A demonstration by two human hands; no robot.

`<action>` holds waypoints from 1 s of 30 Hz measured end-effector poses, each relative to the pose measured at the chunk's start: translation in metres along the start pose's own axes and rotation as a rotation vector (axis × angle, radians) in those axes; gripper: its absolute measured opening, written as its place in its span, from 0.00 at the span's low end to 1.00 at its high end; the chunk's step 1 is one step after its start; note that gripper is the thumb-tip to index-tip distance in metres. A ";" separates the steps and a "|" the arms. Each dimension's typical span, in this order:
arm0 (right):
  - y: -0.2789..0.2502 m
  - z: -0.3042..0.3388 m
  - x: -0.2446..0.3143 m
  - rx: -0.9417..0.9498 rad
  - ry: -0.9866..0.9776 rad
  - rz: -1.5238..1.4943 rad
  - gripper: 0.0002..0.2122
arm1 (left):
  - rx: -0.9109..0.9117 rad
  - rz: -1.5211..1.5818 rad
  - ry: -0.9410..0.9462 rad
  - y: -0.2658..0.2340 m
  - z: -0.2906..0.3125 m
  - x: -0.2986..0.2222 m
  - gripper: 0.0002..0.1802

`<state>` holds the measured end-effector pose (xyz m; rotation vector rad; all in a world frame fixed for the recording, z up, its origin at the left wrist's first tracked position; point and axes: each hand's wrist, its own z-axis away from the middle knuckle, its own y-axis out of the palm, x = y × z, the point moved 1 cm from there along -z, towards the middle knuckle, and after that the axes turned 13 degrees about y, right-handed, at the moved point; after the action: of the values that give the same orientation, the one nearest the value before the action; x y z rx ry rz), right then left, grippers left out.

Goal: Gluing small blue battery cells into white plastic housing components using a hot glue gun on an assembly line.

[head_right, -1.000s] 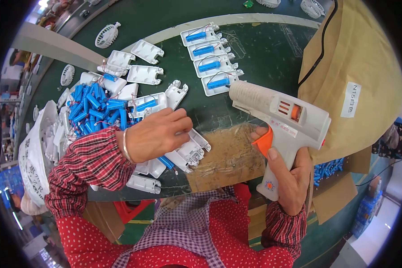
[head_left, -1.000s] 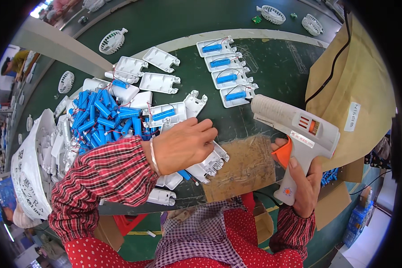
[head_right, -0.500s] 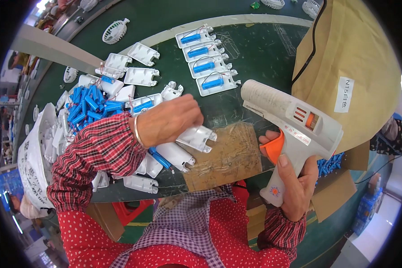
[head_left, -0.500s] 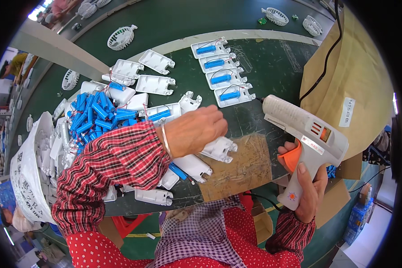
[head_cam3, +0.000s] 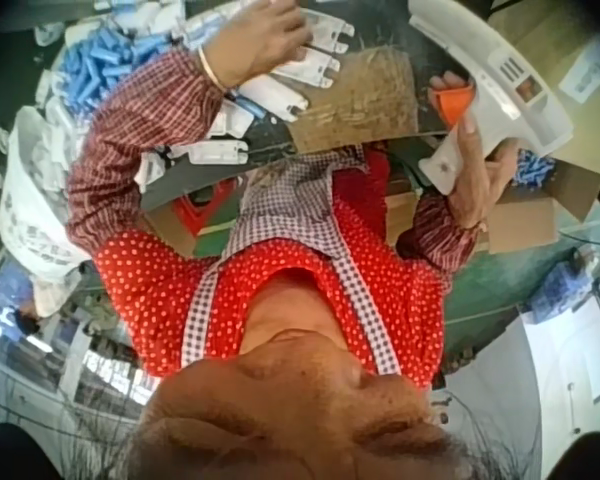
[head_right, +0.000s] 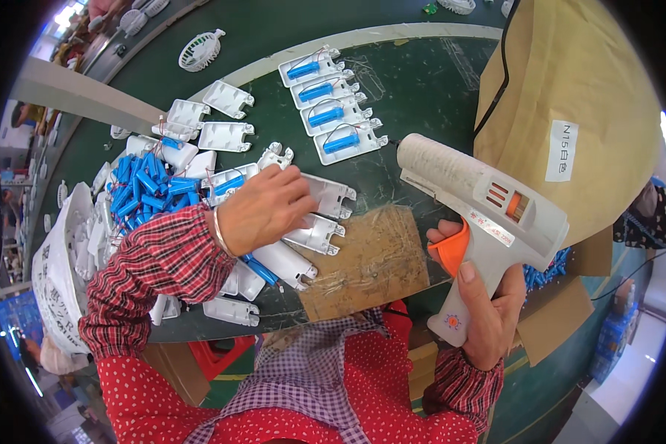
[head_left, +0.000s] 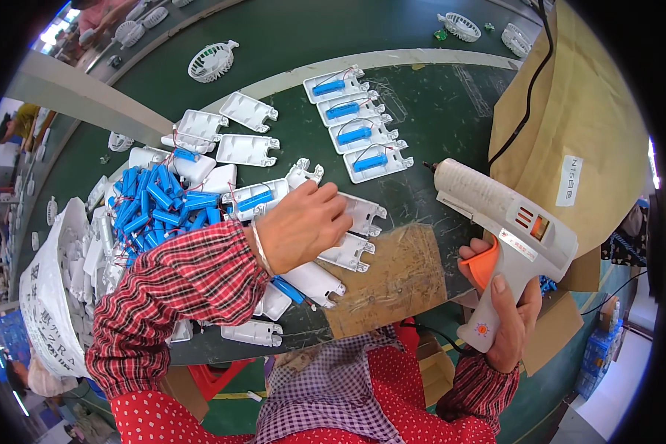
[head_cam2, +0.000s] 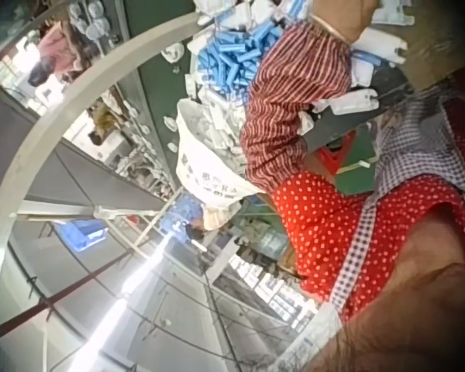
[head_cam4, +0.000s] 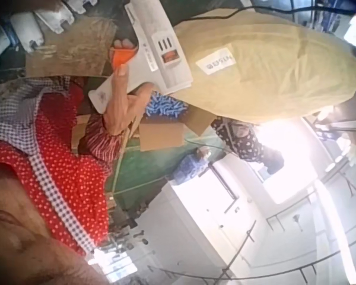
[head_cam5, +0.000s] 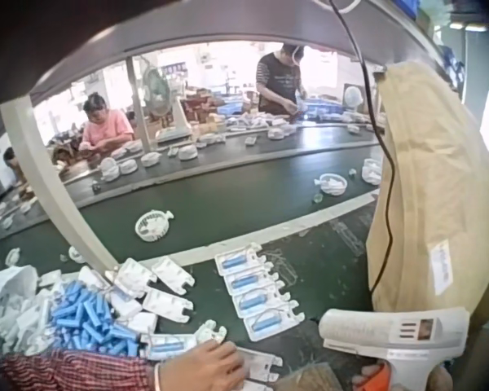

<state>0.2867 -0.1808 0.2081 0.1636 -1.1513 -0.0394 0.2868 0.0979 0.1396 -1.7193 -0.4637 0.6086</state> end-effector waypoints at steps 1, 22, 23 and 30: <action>0.000 0.001 0.001 0.010 -0.005 -0.004 0.25 | 0.033 -0.032 -0.011 0.003 0.000 -0.001 0.06; -0.009 0.011 -0.005 0.064 0.009 0.041 0.23 | -0.261 0.131 -0.358 0.010 -0.047 -0.001 0.11; -0.007 0.013 -0.006 0.042 0.050 0.051 0.22 | -0.316 0.151 -0.353 0.004 -0.041 0.003 0.12; -0.004 -0.003 -0.019 0.235 0.144 0.235 0.17 | -0.247 0.196 -0.314 -0.058 0.015 0.002 0.07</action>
<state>0.2818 -0.1823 0.1895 0.2341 -1.0226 0.3120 0.2804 0.1237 0.1930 -1.9261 -0.6147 1.0057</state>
